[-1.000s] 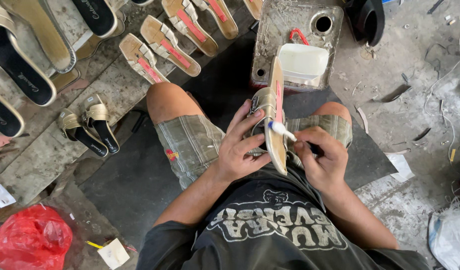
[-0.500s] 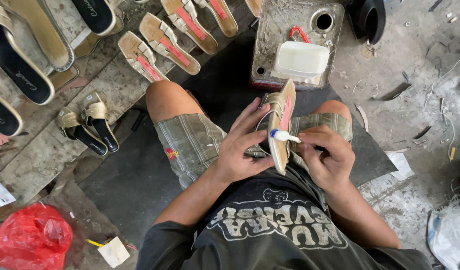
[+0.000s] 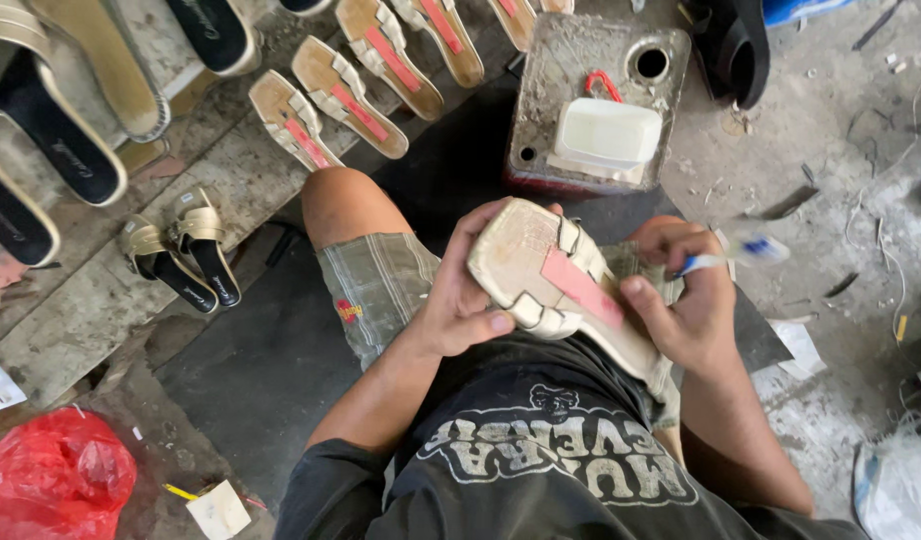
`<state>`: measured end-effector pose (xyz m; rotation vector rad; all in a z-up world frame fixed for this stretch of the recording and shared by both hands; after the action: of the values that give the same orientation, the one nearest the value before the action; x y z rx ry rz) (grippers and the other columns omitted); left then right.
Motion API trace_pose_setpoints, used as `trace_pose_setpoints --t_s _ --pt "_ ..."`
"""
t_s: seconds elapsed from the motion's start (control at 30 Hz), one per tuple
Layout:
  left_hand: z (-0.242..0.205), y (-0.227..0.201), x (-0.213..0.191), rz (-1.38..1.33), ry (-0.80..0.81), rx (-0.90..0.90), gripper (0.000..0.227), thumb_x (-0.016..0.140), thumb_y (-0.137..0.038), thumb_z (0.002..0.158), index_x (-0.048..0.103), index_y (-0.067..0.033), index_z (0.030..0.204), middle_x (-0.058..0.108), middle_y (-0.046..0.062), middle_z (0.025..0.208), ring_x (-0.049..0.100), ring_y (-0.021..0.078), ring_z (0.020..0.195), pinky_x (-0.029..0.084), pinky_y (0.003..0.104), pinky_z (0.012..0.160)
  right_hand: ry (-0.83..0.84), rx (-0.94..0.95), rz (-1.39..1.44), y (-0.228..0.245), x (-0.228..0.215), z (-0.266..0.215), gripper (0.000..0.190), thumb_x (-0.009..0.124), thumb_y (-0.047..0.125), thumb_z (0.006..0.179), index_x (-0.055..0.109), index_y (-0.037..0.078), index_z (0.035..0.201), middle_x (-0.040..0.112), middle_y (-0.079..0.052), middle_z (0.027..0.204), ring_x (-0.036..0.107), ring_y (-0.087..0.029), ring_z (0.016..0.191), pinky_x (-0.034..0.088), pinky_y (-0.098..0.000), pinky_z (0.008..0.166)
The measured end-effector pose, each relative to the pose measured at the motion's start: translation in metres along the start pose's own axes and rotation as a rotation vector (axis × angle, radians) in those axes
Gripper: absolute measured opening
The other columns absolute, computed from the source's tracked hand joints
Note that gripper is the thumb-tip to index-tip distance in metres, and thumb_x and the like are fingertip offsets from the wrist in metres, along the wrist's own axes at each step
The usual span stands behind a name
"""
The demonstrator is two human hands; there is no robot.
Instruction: The person sits on the floor and cleans several beige sandals with pink straps using a toothbrush and a white liquid from a container. They pick up each sandal, scrub the straps and sole, and place them back on a nearby wooden shelf.
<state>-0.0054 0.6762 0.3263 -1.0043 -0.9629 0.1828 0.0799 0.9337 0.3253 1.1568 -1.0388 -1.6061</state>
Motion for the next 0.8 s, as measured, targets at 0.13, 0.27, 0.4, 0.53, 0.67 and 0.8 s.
trace_pose_setpoints --t_s 0.13,0.27,0.4,0.53,0.67,0.8 --pt "0.001 0.007 -0.012 -0.136 -0.018 0.010 0.089 0.079 -0.018 0.090 0.025 -0.0055 0.160 0.040 0.020 0.160 0.045 0.0266 0.149 0.037 0.043 0.128 0.238 0.229 -0.069 -0.020 -0.004 -0.008 0.026 0.069 0.009 0.096 0.044 0.009 0.087 0.050 -0.003 0.086 0.045 -0.008 0.081 0.040 -0.0248 0.068" --pt "-0.002 0.014 -0.026 -0.094 -0.053 0.007 0.076 0.077 -0.017 0.098 0.033 -0.0030 0.157 0.043 0.014 0.153 0.045 0.0213 0.144 0.038 0.039 0.124 0.019 0.391 0.323 -0.042 0.002 -0.036 0.036 0.074 0.000 0.092 0.041 0.012 0.083 0.053 0.000 0.082 0.046 -0.005 0.072 0.038 -0.0212 0.063" --pt "-0.004 -0.003 -0.044 0.107 -0.113 -0.024 0.041 0.053 -0.020 0.110 0.063 0.0053 0.141 0.065 0.014 0.139 0.061 0.0199 0.131 0.045 0.032 0.117 -0.053 0.267 0.317 -0.052 -0.004 -0.044 0.040 0.075 -0.005 0.091 0.039 0.013 0.085 0.056 0.000 0.085 0.049 -0.004 0.075 0.041 -0.0210 0.065" --pt "-0.003 -0.029 -0.046 0.292 -0.093 -0.163 0.031 0.052 -0.010 0.111 0.069 0.0073 0.130 0.074 0.013 0.122 0.066 0.0159 0.113 0.052 0.029 0.101 -0.047 0.260 0.313 -0.048 -0.013 -0.045 0.039 0.076 -0.006 0.089 0.041 0.012 0.086 0.062 -0.006 0.087 0.053 -0.005 0.072 0.043 -0.0215 0.060" --pt "0.002 -0.056 -0.035 0.427 0.022 -0.167 0.032 0.051 -0.014 0.113 0.066 0.0051 0.133 0.074 0.012 0.122 0.067 0.0126 0.112 0.054 0.027 0.097 -0.053 0.277 0.303 -0.046 -0.017 -0.045 0.038 0.076 -0.007 0.089 0.042 0.011 0.085 0.067 -0.011 0.091 0.054 -0.006 0.071 0.044 -0.0209 0.059" --pt "0.004 -0.077 -0.028 0.684 0.073 -0.180 0.032 0.052 -0.018 0.112 0.067 0.0011 0.134 0.078 0.010 0.107 0.070 0.0099 0.097 0.056 0.027 0.087 -0.036 0.218 0.251 -0.047 -0.019 -0.048 0.040 0.077 -0.007 0.091 0.042 0.010 0.084 0.067 -0.012 0.090 0.054 -0.005 0.076 0.043 -0.0194 0.066"
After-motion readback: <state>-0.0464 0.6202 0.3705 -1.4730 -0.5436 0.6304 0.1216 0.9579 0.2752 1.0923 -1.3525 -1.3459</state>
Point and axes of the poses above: each hand's wrist, its own z-axis towards the middle knuckle, its own x-axis out of the palm, y = z × x, the point moved 1 cm from there along z, towards the middle knuckle
